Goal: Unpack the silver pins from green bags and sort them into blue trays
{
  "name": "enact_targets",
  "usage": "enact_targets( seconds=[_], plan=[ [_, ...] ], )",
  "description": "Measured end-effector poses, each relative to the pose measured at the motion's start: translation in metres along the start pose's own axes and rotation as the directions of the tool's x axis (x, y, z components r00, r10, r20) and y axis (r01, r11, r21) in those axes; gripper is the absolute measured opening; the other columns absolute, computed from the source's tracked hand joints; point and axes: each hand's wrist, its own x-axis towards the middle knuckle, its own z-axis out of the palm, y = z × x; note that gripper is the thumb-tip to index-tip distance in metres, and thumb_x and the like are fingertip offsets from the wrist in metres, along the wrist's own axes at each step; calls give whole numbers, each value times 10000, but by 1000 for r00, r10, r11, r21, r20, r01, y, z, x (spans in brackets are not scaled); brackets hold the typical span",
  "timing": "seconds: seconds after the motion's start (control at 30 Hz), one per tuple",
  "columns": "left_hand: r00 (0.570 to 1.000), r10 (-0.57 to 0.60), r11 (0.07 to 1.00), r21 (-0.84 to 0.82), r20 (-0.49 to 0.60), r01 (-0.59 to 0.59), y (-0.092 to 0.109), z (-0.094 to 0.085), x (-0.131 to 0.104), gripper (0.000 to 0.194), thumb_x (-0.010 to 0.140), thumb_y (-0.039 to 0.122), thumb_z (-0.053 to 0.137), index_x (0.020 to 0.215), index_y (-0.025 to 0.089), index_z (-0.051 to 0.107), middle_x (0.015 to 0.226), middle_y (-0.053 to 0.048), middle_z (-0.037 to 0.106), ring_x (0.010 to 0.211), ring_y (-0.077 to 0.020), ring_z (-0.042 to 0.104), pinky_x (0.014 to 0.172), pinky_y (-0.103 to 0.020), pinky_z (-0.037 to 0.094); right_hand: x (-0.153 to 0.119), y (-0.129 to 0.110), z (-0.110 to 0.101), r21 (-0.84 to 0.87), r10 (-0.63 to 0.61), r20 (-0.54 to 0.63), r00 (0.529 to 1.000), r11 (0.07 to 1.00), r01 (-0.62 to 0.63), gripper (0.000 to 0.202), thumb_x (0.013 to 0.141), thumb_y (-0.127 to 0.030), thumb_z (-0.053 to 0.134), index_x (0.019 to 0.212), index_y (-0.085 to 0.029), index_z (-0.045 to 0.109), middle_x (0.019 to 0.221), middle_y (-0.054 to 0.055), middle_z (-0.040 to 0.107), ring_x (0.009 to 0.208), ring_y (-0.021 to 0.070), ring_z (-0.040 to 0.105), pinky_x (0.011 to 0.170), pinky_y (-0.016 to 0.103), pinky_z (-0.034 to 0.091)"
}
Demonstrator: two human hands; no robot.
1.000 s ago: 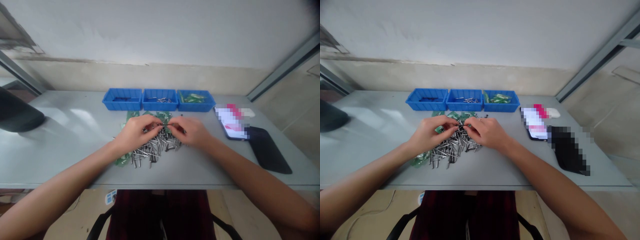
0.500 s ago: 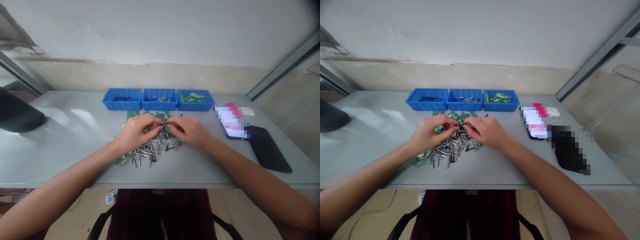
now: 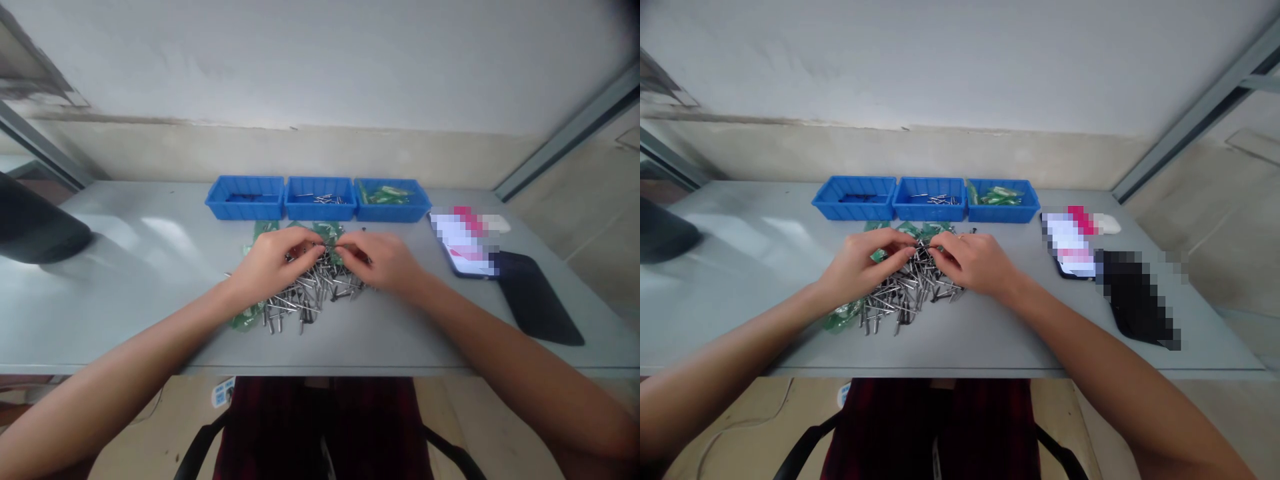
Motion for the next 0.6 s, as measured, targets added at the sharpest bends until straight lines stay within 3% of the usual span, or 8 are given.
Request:
enact_targets(
  seconds=[0.5,0.6],
  plan=[
    [999,33,999,-4,18,-33,2,-2,-1,165,906,298,539,938,180,650,788,-7,679,688,-117,605,603,-213,463,-1,0,3,8,-51,18,999,999,51,109,898,-258,510,883,-190,595,618,-17,634,546,114,559,536,246,356],
    [999,48,996,-74,23,-46,3,-2,-1,134,888,286,577,920,180,652,768,5,677,674,-105,607,610,-204,468,0,0,2,-7,-74,14,997,997,74,127,902,-252,501,876,-186,606,608,-16,635,530,112,553,521,245,346]
  ],
)
